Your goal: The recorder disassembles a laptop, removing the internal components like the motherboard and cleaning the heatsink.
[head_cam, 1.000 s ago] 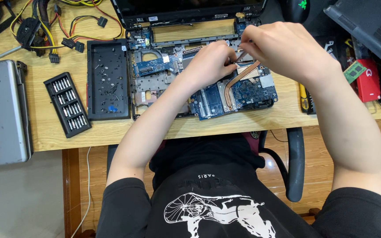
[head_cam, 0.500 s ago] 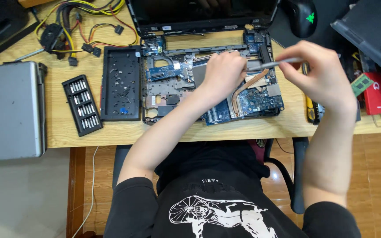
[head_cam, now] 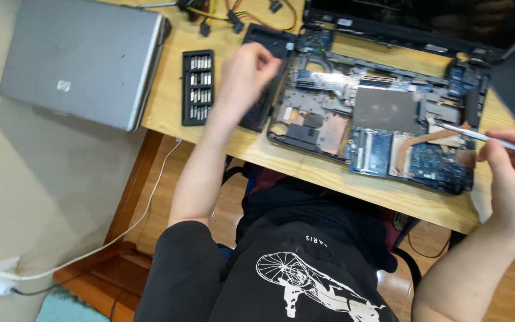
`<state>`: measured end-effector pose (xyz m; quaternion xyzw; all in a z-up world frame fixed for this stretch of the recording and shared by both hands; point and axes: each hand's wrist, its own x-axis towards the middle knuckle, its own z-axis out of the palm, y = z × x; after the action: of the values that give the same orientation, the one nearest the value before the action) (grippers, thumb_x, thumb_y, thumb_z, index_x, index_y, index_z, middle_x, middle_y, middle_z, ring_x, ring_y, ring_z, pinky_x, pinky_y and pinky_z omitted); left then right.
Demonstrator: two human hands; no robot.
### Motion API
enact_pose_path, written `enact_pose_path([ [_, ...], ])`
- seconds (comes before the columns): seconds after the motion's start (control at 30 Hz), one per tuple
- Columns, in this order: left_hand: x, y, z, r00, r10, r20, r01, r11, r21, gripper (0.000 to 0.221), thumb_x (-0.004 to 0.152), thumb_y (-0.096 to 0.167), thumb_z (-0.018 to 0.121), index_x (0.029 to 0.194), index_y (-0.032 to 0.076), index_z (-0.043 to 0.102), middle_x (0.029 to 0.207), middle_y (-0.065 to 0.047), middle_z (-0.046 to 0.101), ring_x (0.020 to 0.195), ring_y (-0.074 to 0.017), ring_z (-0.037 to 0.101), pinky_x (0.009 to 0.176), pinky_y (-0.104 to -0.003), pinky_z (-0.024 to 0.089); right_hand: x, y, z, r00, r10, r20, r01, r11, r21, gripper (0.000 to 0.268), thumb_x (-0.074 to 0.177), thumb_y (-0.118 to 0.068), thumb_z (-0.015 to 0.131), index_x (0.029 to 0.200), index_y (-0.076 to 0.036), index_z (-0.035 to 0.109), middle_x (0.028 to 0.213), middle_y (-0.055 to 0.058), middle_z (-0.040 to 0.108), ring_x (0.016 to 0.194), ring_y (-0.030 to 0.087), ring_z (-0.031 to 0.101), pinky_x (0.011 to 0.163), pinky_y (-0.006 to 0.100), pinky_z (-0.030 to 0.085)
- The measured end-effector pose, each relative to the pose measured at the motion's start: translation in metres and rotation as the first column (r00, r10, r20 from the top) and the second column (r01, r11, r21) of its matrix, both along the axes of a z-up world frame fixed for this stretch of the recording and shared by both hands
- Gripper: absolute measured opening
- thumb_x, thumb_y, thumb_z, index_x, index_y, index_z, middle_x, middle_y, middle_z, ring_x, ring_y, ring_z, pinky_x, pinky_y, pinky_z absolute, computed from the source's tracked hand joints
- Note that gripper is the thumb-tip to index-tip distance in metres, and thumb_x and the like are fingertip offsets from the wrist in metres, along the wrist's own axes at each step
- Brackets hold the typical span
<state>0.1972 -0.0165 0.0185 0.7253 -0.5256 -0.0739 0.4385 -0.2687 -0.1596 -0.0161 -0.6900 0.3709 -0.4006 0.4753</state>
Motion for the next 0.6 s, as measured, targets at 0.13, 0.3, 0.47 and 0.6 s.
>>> enact_pose_path([
  [0.13,0.046,0.018,-0.020,0.975,0.138,0.177,-0.161,0.979,0.124,0.016,0.087,0.018,0.082,0.086,0.002,0.076,0.078,-0.012,0.073,0.072,-0.0257,0.072,0.067,-0.039,0.056,0.004,0.004,0.007,0.996,-0.078,-0.035,0.078,0.997,0.008,0.008,0.113,-0.001,0.063,0.120,0.001,0.061,0.104,0.005,0.067,0.092,0.008,0.064,0.087,0.022,0.053],
  [0.3,0.045,0.020,-0.011,0.983,0.061,0.171,-0.085,0.987,0.134,0.011,0.084,0.011,0.082,0.087,0.003,0.076,0.078,-0.011,0.072,0.073,-0.0265,0.072,0.069,-0.039,0.055,-0.006,0.005,0.012,0.999,-0.040,-0.020,0.040,0.999,0.028,0.006,0.116,0.001,0.062,0.121,0.001,0.059,0.101,0.006,0.067,0.092,0.010,0.066,0.090,0.023,0.054],
  [0.47,0.048,0.002,-0.009,0.976,0.090,0.197,-0.116,0.986,0.122,0.014,0.081,0.015,0.085,0.088,0.006,0.076,0.077,-0.010,0.070,0.076,-0.0277,0.071,0.068,-0.041,0.054,-0.020,0.000,0.014,0.990,-0.079,-0.118,0.078,0.997,-0.013,0.010,0.115,-0.001,0.063,0.123,0.002,0.060,0.097,0.005,0.066,0.091,0.009,0.064,0.086,0.021,0.049],
  [0.6,0.049,-0.013,-0.016,0.962,0.076,0.262,-0.123,0.978,0.168,0.018,0.083,0.017,0.085,0.095,0.007,0.076,0.082,-0.009,0.070,0.082,-0.0288,0.070,0.071,-0.044,0.054,-0.015,0.004,0.026,0.980,-0.098,-0.175,0.086,0.994,-0.073,0.009,0.116,-0.002,0.063,0.123,0.002,0.061,0.098,0.006,0.067,0.093,0.010,0.064,0.087,0.022,0.050],
])
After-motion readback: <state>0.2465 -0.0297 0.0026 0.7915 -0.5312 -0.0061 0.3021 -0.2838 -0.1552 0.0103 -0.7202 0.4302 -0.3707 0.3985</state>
